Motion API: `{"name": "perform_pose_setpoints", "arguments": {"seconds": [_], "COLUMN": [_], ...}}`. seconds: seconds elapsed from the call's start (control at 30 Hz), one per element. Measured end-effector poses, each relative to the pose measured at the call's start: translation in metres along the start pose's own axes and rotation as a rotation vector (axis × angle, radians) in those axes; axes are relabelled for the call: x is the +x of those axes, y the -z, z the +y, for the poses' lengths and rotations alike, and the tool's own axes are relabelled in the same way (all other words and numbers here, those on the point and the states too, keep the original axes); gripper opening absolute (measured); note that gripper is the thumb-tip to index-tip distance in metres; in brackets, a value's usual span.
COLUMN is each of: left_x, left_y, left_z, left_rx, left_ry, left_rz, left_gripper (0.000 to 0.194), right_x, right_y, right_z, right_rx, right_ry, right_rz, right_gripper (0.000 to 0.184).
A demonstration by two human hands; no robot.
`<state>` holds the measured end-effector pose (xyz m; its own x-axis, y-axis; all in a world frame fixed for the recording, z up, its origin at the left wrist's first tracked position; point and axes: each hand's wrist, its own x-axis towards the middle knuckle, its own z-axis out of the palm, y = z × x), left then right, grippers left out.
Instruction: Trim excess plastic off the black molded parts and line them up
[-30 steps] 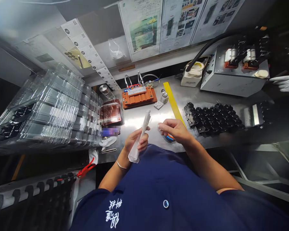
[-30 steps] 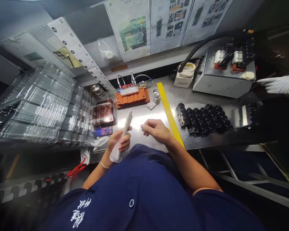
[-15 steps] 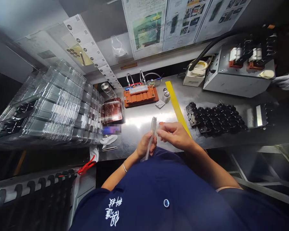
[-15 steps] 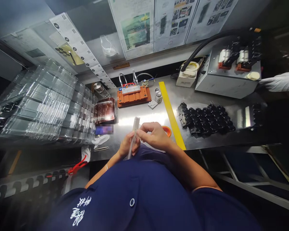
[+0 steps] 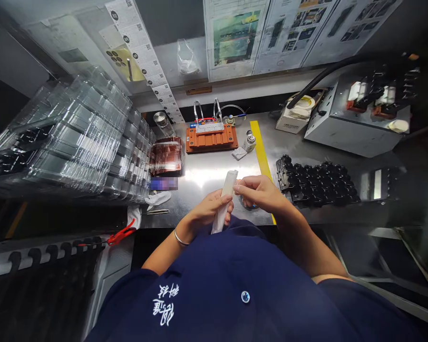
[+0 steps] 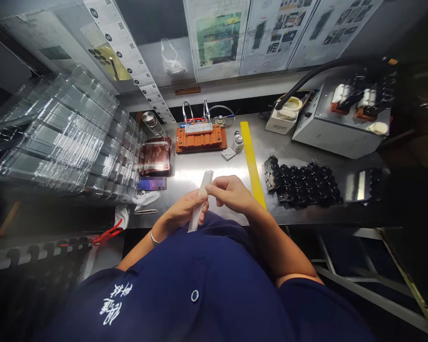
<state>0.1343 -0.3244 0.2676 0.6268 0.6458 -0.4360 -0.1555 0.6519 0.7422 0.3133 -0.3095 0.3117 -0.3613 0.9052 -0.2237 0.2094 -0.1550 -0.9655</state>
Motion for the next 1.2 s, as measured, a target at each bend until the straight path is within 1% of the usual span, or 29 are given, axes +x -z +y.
{"name": "perform_pose_setpoints", "arguments": {"seconds": [0.1, 0.13, 0.2, 0.27, 0.3, 0.43, 0.5, 0.57, 0.63, 0.7, 0.8, 0.87, 0.9, 0.97, 1.0, 1.03, 1.07, 1.1, 1.13, 1.17, 1.2], "left_x": [-0.007, -0.008, -0.011, -0.012, -0.012, -0.008, -0.005, -0.002, 0.000, 0.002, 0.006, 0.009, 0.010, 0.013, 0.013, 0.014, 0.013, 0.013, 0.012, 0.011, 0.009], "left_y": [-0.001, -0.002, -0.005, -0.009, -0.012, -0.019, -0.020, -0.018, -0.016, -0.014, -0.012, -0.010, -0.010, -0.008, -0.007, -0.006, -0.004, -0.003, -0.001, 0.001, 0.002], "left_z": [-0.001, -0.002, -0.006, -0.011, -0.014, -0.020, -0.020, -0.018, -0.016, -0.016, -0.017, -0.018, -0.017, -0.012, -0.008, -0.005, -0.001, 0.003, 0.007, 0.011, 0.014], "left_rx": [-0.100, -0.105, -0.074, 0.039, 0.129, 0.576, 0.731, 0.809, 0.868, 0.928, 1.003, 1.021, 1.020, 1.008, 0.997, 0.964, 0.901, 0.806, 0.688, 0.557, 0.433], "left_ry": [0.015, 0.015, -0.005, -0.042, -0.069, -0.188, -0.205, -0.204, -0.202, -0.194, -0.182, -0.179, -0.185, -0.215, -0.231, -0.233, -0.212, -0.170, -0.116, -0.061, -0.019], "left_rz": [-0.074, -0.082, -0.058, 0.013, 0.062, 0.285, 0.345, 0.361, 0.367, 0.397, 0.472, 0.512, 0.528, 0.542, 0.531, 0.492, 0.424, 0.331, 0.228, 0.123, 0.033], "left_gripper": [0.052, 0.052, 0.051, 0.044, 0.039, 0.012, 0.010, 0.013, 0.016, 0.019, 0.021, 0.020, 0.020, 0.019, 0.018, 0.016, 0.012, 0.008, 0.007, 0.010, 0.014], "right_x": [-0.003, -0.004, -0.004, -0.002, 0.001, 0.011, 0.015, 0.018, 0.021, 0.023, 0.026, 0.026, 0.025, 0.024, 0.023, 0.022, 0.022, 0.021, 0.021, 0.021, 0.022], "right_y": [0.004, 0.004, 0.004, 0.001, -0.001, -0.009, -0.010, -0.009, -0.005, 0.000, 0.003, 0.002, 0.001, -0.001, -0.001, 0.000, 0.001, 0.004, 0.007, 0.011, 0.014], "right_z": [-0.005, -0.007, -0.010, -0.010, -0.010, -0.007, -0.006, -0.005, -0.003, 0.000, 0.002, 0.002, 0.002, 0.001, 0.000, 0.000, 0.000, 0.001, 0.002, 0.004, 0.008], "right_rx": [-0.013, -0.027, -0.073, -0.123, -0.146, -0.296, -0.339, -0.291, -0.204, -0.161, -0.228, -0.288, -0.280, -0.167, -0.093, -0.047, -0.052, -0.112, -0.215, -0.344, -0.479], "right_ry": [-0.026, -0.034, -0.048, -0.061, -0.066, -0.064, -0.067, -0.077, -0.089, -0.102, -0.130, -0.143, -0.133, -0.046, 0.030, 0.127, 0.238, 0.352, 0.455, 0.542, 0.606], "right_rz": [-0.019, -0.031, -0.052, -0.065, -0.067, 0.004, 0.033, 0.006, -0.048, -0.085, -0.120, -0.120, -0.109, -0.042, 0.022, 0.104, 0.196, 0.278, 0.330, 0.333, 0.284], "right_gripper": [0.037, 0.037, 0.036, 0.034, 0.033, 0.032, 0.033, 0.033, 0.033, 0.036, 0.042, 0.043, 0.043, 0.041, 0.040, 0.037, 0.033, 0.029, 0.024, 0.020, 0.018]}}
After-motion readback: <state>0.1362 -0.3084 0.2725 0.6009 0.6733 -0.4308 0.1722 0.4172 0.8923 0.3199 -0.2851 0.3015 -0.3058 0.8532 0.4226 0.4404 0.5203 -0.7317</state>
